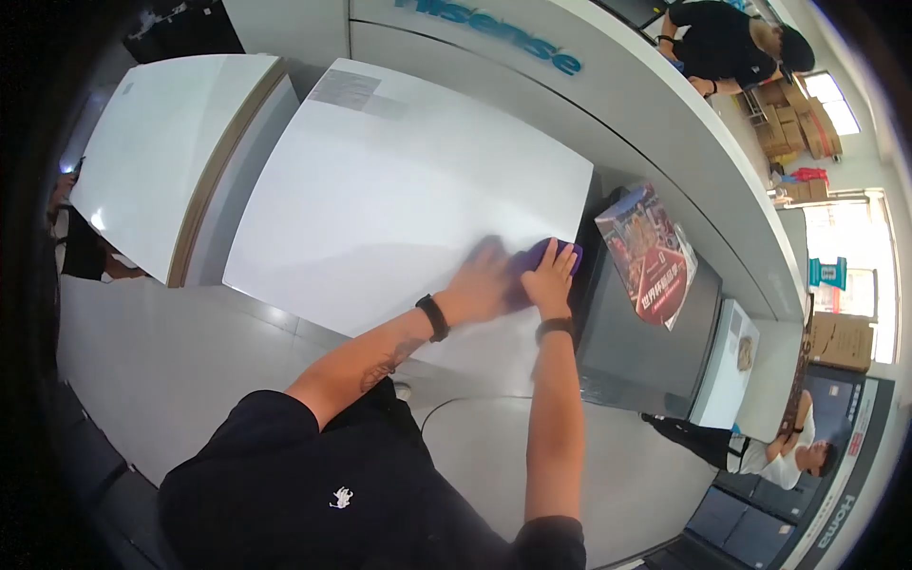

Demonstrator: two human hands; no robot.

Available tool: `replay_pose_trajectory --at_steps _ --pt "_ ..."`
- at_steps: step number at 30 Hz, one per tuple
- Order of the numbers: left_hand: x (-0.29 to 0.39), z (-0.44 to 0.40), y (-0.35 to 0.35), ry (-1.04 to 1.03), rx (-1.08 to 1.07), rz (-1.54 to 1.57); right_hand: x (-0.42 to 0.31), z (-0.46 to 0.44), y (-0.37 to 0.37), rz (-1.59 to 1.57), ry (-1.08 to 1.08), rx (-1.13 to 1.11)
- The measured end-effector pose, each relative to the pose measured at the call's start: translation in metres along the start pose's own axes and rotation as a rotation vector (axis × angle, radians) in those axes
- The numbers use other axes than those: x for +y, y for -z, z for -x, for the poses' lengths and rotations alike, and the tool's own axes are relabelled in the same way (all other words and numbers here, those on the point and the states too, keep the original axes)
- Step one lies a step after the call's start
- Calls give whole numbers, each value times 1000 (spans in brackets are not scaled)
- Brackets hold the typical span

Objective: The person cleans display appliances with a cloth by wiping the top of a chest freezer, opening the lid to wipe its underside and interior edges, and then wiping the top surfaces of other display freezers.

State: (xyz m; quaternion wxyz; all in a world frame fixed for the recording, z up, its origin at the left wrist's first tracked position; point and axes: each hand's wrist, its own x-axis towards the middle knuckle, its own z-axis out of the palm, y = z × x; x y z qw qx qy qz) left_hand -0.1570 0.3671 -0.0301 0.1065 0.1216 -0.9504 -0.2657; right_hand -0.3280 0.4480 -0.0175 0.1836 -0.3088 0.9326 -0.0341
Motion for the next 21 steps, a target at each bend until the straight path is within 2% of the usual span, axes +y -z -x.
replay_pose_trajectory --at_steps 7,13,15,17,19,21 --pt "-14 20 -2 -67 121 50 -15 10 6 65 -44 -2" --pt "-17 78 26 89 122 -28 -41 62 -27 139 137 50" --pt "-19 115 48 38 124 -171 -55 86 -42 140 176 66" --pt "-28 152 65 94 186 -182 -77 113 -56 106 197 77" --pt "-43 192 66 260 298 -48 -98 141 -73 53 241 106" --pt "-57 224 71 326 345 -96 -117 168 -90 29 311 169"
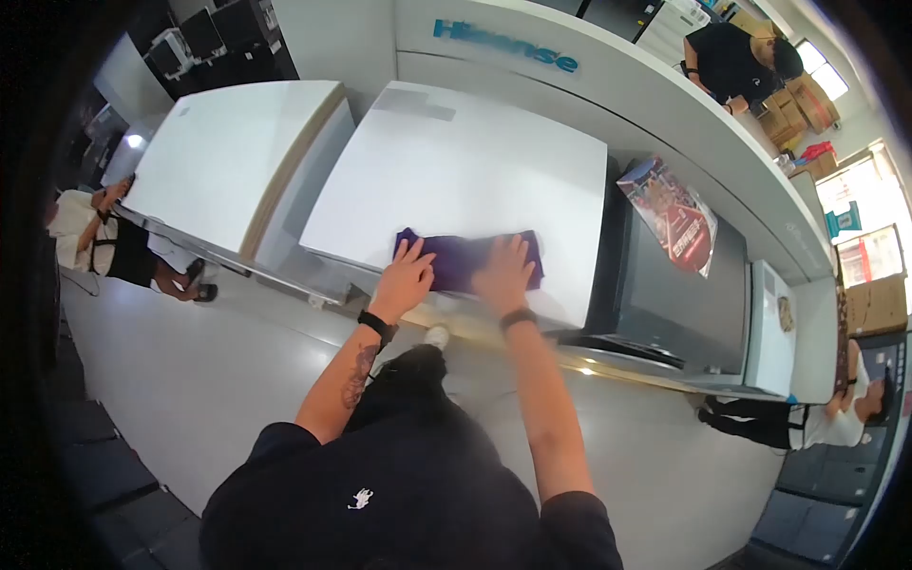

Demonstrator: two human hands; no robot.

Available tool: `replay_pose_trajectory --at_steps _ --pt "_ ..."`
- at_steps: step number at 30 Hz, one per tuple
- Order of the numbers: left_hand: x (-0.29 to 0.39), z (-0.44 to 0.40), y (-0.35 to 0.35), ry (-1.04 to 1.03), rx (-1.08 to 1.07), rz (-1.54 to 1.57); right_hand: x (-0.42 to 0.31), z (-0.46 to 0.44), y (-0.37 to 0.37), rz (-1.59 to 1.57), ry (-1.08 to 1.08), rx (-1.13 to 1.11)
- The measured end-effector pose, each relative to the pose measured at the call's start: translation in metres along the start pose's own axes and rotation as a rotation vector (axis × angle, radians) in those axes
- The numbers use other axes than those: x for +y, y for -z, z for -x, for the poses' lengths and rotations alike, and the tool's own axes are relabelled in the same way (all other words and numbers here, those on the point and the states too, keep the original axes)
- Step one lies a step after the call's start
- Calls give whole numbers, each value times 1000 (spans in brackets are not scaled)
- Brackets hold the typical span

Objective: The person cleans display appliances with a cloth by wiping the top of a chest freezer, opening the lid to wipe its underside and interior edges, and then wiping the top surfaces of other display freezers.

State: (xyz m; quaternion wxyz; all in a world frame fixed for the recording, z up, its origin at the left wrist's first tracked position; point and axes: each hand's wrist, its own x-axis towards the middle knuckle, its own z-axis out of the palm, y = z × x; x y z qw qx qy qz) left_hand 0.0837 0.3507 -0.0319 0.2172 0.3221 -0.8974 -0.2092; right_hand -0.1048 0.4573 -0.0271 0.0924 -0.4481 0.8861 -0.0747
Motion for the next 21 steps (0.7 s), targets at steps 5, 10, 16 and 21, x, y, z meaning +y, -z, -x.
replay_pose_trajectory --at_steps 5,10,16,21 --pt "-10 19 11 180 -59 -103 -24 24 -23 -15 96 20" --pt "39 25 -21 184 -119 -329 20 41 -1 -8 133 27" --pt "87 -4 -43 50 -227 -250 86 10 15 -35 -27 -27" --pt "113 -23 -69 -124 -120 -161 131 -46 32 -2 -169 -93"
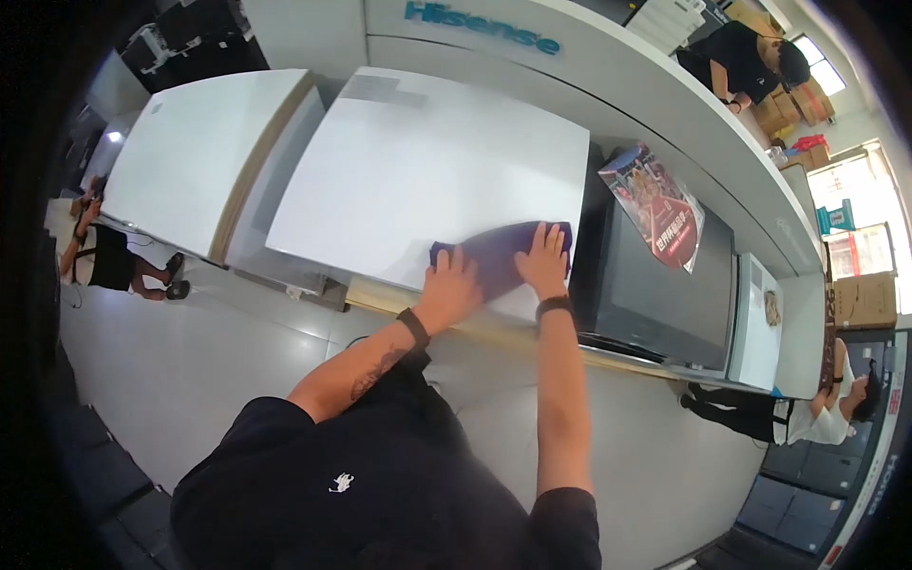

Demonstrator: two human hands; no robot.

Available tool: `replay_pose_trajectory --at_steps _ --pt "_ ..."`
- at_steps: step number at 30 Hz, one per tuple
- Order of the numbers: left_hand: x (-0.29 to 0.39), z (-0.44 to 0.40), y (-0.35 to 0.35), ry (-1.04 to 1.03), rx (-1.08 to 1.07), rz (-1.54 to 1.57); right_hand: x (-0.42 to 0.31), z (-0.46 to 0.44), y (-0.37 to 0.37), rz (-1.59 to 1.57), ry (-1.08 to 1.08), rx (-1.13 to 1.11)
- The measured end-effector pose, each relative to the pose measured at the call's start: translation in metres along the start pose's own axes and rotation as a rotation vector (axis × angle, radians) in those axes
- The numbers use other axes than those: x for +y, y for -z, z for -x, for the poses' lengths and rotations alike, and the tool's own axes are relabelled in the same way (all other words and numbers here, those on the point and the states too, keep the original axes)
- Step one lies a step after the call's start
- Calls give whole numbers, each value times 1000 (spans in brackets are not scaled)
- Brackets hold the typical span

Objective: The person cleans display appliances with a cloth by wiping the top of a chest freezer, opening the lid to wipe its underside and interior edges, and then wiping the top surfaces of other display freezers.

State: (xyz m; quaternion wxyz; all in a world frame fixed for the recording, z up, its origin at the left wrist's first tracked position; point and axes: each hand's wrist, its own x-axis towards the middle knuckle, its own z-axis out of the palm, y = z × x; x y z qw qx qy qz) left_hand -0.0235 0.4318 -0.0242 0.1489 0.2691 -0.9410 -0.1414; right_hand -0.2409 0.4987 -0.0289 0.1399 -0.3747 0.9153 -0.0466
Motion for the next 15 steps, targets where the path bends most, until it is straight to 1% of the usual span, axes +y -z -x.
replay_pose_trajectory --at_steps 3,6,8,9,12,15 --pt "21 -28 5 -21 -140 163 9 -34 24 23 -43 12" --pt "32 -44 -12 -90 -157 185 27 -73 24 99 -67 53" --pt "34 -53 -8 -125 -133 186 39 -94 17 129 -46 110" --pt "36 -52 -6 -139 -118 183 37 -90 21 129 -55 96" --pt "39 -54 -11 -85 -23 211 34 -91 22 111 -35 121" --pt "31 -49 -10 -52 -139 111 16 -75 27 158 -53 41"
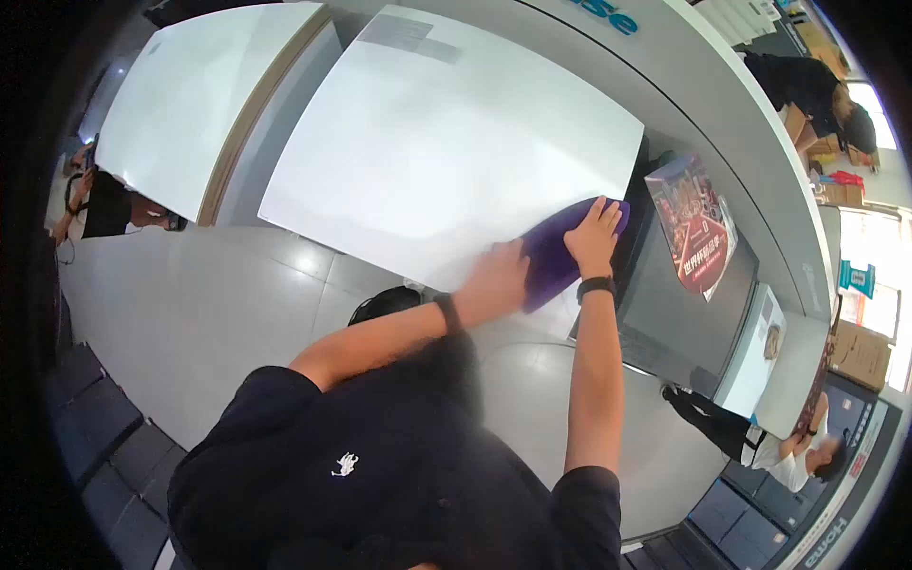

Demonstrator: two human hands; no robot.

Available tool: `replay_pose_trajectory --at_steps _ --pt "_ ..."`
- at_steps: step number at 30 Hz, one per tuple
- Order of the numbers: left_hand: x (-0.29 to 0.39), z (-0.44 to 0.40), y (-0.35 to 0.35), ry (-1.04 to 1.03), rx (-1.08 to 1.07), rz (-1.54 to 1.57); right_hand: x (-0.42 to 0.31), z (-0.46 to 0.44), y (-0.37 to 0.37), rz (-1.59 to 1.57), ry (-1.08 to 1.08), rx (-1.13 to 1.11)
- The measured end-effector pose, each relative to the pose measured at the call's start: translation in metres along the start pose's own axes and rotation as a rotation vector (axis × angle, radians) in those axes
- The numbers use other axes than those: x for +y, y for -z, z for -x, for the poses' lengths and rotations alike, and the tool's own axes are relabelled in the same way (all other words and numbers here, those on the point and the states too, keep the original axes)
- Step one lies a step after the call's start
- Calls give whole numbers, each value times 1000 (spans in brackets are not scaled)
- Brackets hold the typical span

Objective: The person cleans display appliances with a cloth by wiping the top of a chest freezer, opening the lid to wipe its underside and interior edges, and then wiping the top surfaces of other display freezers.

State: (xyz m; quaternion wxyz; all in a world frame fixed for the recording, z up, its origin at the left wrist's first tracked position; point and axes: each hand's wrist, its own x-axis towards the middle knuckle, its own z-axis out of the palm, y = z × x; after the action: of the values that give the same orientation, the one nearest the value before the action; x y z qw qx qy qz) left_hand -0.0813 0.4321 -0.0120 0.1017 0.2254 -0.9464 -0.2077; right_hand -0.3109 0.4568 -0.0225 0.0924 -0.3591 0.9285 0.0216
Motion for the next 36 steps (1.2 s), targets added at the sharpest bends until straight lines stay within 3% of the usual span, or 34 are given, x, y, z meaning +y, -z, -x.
replay_pose_trajectory --at_steps 3,5,11,14,17,22,28,36 --pt "-28 25 29 -26 -15 142 -15 23 -5 5 88 14" --pt "-50 50 54 17 -107 37 -36 46 -4 -46 159 -42" --pt "-89 115 76 162 6 -77 -92 131 -13 -117 357 6" --pt "-60 102 69 291 -10 -210 -67 117 -13 -234 423 -80" --pt "-24 71 46 388 -34 -311 -31 89 -41 -311 506 56" --pt "32 15 3 379 13 -306 6 32 4 -303 318 -102" --pt "54 -13 -44 385 125 -193 36 -14 9 -400 249 -66" --pt "33 48 5 456 3 -164 12 52 -17 -190 360 98"
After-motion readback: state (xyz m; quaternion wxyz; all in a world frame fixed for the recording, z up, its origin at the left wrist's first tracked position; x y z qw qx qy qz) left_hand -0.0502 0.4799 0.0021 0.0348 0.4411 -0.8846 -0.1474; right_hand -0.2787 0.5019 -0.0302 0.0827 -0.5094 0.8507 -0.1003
